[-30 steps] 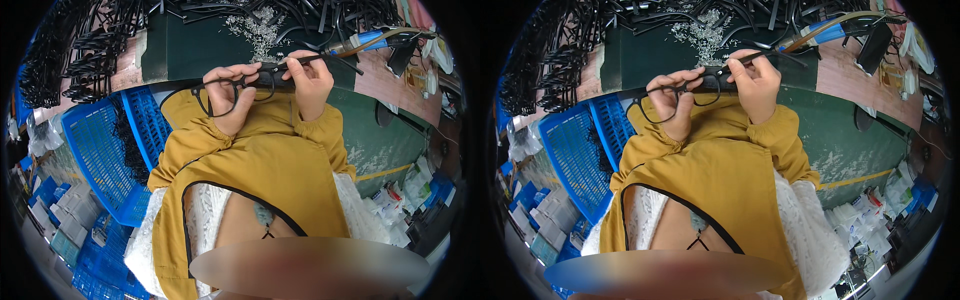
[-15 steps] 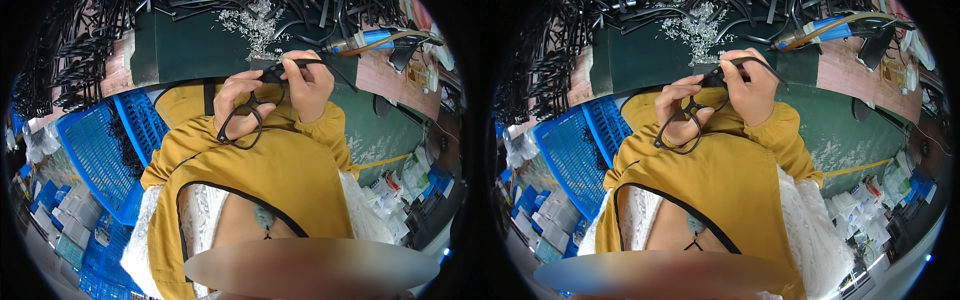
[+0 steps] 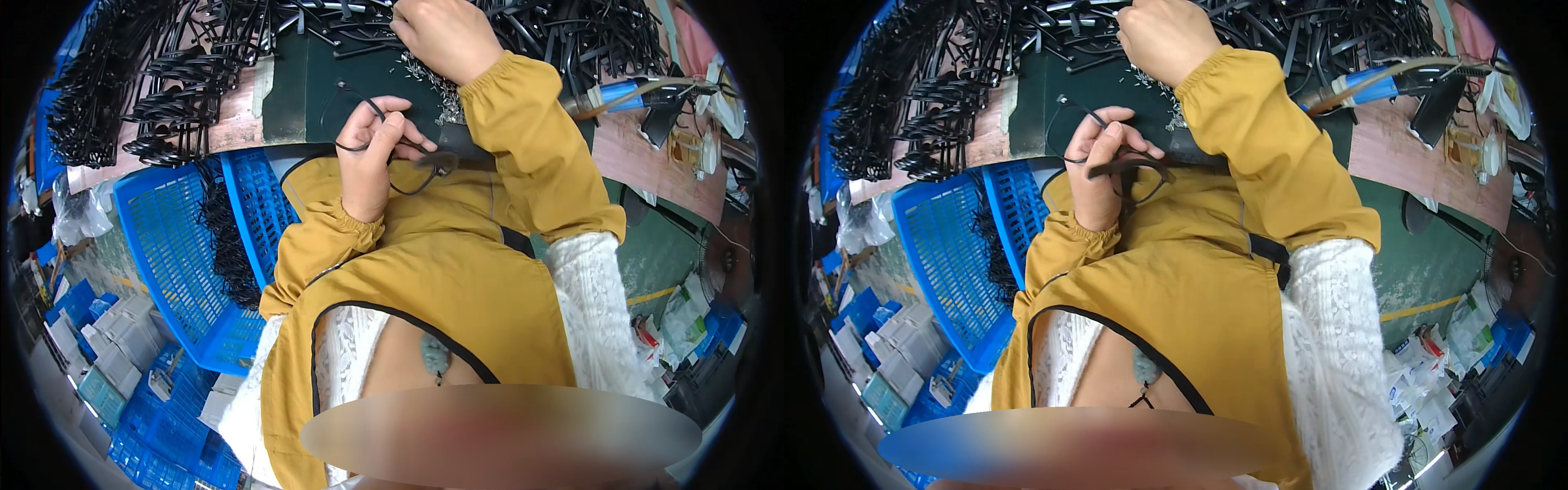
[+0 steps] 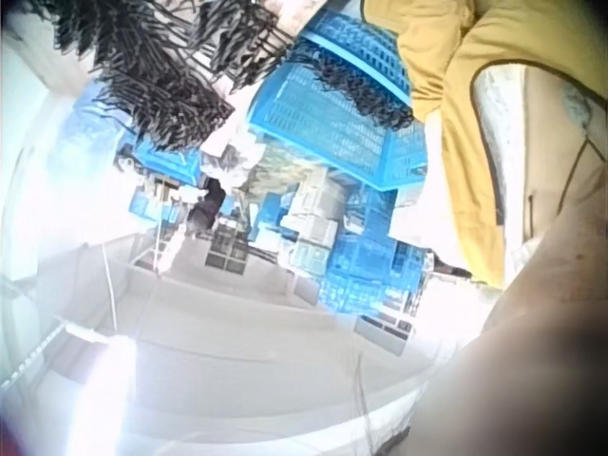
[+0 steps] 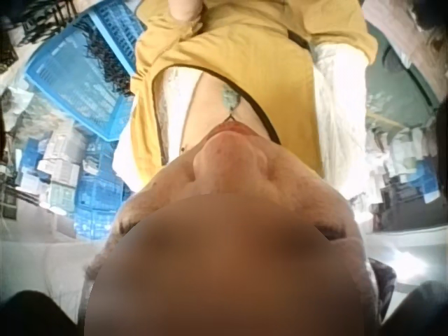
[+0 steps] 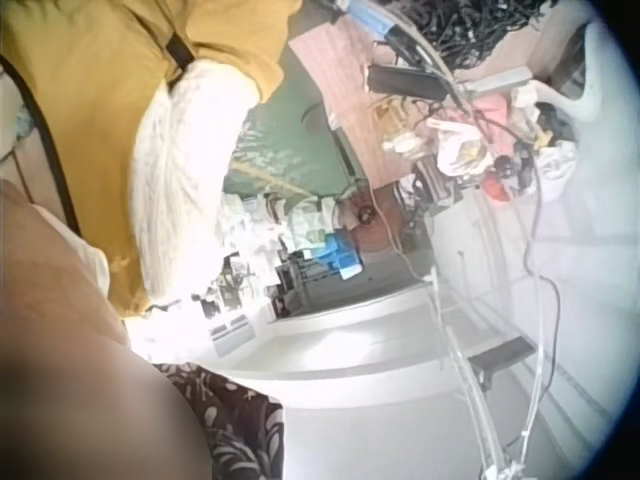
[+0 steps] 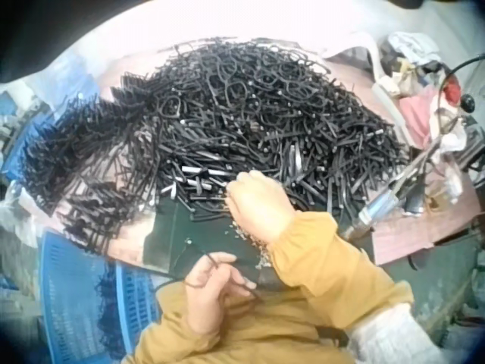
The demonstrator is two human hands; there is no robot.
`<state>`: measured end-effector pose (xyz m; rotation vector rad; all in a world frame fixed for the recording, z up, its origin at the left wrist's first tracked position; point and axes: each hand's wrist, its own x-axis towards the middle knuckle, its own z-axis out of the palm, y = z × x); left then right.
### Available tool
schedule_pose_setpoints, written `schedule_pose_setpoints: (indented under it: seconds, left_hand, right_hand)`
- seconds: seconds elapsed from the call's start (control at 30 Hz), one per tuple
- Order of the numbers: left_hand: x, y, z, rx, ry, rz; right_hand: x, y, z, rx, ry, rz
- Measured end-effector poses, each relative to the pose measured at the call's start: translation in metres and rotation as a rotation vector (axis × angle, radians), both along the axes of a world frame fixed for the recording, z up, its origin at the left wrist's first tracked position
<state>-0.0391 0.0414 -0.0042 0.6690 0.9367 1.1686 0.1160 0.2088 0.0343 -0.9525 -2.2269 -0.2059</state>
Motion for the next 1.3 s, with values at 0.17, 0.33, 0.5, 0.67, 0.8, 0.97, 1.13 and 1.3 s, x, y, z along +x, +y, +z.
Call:
schedule_pose_setpoints:
  seconds: [0.17, 0.33, 0.5, 0.67, 0.8, 0.97, 1.13, 1.3]
  left_hand:
    - [-0.002, -0.001, -0.001, 0.003, -0.06, 0.017]
    - [0.001, -0.001, 0.0, -0.01, -0.027, 0.023]
    - [-0.006, 0.003, 0.013, -0.123, -0.017, -0.035]
    - [-0.002, -0.003, 0.025, -0.392, -0.242, -0.437]
    - [0.02, -0.015, 0.022, -0.691, -0.221, -0.715]
    - [0.026, -0.017, 0.019, -0.585, -0.174, -0.668]
    - [0.024, -0.013, 0.018, -0.538, -0.205, -0.676]
    - [0.026, -0.012, 0.02, -0.573, -0.158, -0.646]
  right_hand:
    - [0.026, -0.06, 0.004, -0.767, 0.015, -0.114]
    - [0.048, -0.134, -0.008, -1.177, 1.018, 0.174]
    - [0.065, -0.173, 0.008, -0.935, 1.004, 0.235]
    - [0.105, -0.187, 0.028, -0.584, 0.811, 0.184]
    - [0.095, -0.187, -0.007, -0.777, 0.496, -0.093]
    - [0.078, -0.189, -0.038, -0.783, 0.989, -0.1]
    - [0.069, -0.178, -0.045, -0.828, 1.075, -0.036]
    - [0.065, -0.175, -0.045, -0.817, 1.094, -0.008]
